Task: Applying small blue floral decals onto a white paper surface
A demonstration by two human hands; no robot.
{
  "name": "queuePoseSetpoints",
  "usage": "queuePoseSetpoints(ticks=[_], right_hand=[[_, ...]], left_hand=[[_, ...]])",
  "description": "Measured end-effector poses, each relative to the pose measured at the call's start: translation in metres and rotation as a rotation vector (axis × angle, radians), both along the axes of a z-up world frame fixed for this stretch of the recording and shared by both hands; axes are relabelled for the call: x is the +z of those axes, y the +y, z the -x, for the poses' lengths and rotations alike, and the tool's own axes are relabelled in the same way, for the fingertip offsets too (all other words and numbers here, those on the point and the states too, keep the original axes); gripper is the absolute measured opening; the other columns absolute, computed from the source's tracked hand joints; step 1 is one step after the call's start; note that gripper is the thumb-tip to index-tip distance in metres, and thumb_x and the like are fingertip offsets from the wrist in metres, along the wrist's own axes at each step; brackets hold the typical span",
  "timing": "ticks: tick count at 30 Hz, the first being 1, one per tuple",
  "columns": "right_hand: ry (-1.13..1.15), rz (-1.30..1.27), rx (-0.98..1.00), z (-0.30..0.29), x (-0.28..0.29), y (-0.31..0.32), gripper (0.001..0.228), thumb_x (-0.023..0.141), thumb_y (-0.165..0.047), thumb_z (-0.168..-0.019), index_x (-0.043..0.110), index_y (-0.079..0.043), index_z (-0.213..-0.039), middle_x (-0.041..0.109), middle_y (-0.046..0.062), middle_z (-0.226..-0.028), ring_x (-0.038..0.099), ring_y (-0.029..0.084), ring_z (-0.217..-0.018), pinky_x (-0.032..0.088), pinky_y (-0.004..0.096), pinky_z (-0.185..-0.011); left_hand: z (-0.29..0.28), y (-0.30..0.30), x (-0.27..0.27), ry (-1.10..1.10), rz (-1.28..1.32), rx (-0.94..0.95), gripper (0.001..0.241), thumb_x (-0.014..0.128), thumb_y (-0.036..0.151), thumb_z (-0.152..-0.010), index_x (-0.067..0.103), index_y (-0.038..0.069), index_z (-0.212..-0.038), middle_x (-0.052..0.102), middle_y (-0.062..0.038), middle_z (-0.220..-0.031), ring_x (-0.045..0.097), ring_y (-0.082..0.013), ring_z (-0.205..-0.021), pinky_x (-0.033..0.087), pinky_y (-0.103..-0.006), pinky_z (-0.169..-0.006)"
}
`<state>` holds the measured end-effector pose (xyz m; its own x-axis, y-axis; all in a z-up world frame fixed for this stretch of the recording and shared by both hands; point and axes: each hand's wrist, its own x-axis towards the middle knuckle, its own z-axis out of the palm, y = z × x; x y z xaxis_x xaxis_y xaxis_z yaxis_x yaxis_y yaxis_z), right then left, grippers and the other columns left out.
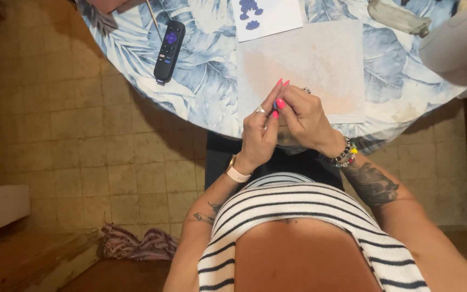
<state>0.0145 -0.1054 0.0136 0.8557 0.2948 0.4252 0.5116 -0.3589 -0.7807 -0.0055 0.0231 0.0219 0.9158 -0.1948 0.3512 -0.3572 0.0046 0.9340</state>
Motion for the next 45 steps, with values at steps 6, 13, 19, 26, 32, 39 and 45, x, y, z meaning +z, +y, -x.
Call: queuePoseSetpoints(ticks=[6,13,19,26,32,39,45], right_hand=[[0.074,-0.038,0.034,-0.002,0.007,0.001,0.024,0.041,-0.014,-0.092,0.05,-0.003,-0.073,0.045,0.012,-0.06,0.049,0.03,-0.056,0.04,0.032,-0.054],[0.129,-0.027,0.062,-0.003,0.007,0.0,0.023,0.037,-0.013,-0.092,0.049,-0.003,-0.074,0.046,0.014,-0.061,0.05,0.032,-0.057,0.041,0.035,-0.055],[0.167,-0.042,0.068,-0.004,0.007,0.0,0.021,0.037,-0.011,-0.09,0.049,-0.003,-0.074,0.046,0.014,-0.06,0.05,0.03,-0.057,0.041,0.035,-0.056],[0.191,-0.039,0.065,-0.004,0.002,-0.001,0.023,0.037,-0.013,-0.09,0.048,-0.002,-0.073,0.044,0.015,-0.058,0.048,0.029,-0.055,0.039,0.034,-0.054],[0.19,-0.036,0.064,-0.005,-0.004,-0.002,0.024,0.044,-0.018,-0.09,0.052,-0.003,-0.074,0.045,0.013,-0.057,0.049,0.024,-0.056,0.038,0.031,-0.053],[0.181,-0.05,0.056,-0.005,-0.004,-0.003,0.023,0.045,-0.016,-0.091,0.053,-0.002,-0.074,0.045,0.012,-0.056,0.048,0.021,-0.054,0.038,0.028,-0.052],[0.195,-0.056,0.046,-0.004,-0.004,-0.004,0.024,0.045,-0.016,-0.091,0.054,-0.001,-0.075,0.047,0.013,-0.056,0.048,0.021,-0.054,0.038,0.029,-0.051]], left_hand=[[0.001,0.0,-0.007,0.089,0.149,-0.041,0.042,0.035,-0.003,-0.085,0.037,-0.001,-0.127,0.045,-0.02,-0.124,0.042,-0.024,-0.115,0.043,-0.0318,-0.091],[0.003,0.0,-0.009,0.171,0.25,-0.07,0.042,0.029,-0.001,-0.087,0.033,-0.004,-0.128,0.041,-0.02,-0.128,0.042,-0.0231,-0.116,0.042,-0.0315,-0.093],[0.003,0.0,-0.012,0.182,0.258,-0.071,0.041,0.03,-0.001,-0.088,0.031,-0.005,-0.128,0.039,-0.021,-0.128,0.042,-0.0234,-0.115,0.042,-0.0317,-0.093],[0.006,-0.001,-0.009,0.143,0.181,-0.022,0.04,0.03,0.002,-0.09,0.03,-0.005,-0.129,0.038,-0.022,-0.129,0.041,-0.0264,-0.116,0.043,-0.0324,-0.092],[0.008,0.001,-0.007,0.105,0.091,0.017,0.039,0.03,0.004,-0.091,0.03,-0.003,-0.13,0.038,-0.021,-0.129,0.041,-0.0277,-0.117,0.044,-0.0314,-0.09],[0.008,0.0,-0.011,0.083,0.078,0.028,0.039,0.031,0.003,-0.091,0.029,-0.005,-0.129,0.04,-0.023,-0.127,0.042,-0.0308,-0.116,0.046,-0.0319,-0.088],[0.009,0.001,-0.008,0.101,0.101,0.034,0.037,0.032,0.005,-0.091,0.033,-0.006,-0.126,0.041,-0.023,-0.125,0.042,-0.03,-0.115,0.046,-0.0323,-0.088]])
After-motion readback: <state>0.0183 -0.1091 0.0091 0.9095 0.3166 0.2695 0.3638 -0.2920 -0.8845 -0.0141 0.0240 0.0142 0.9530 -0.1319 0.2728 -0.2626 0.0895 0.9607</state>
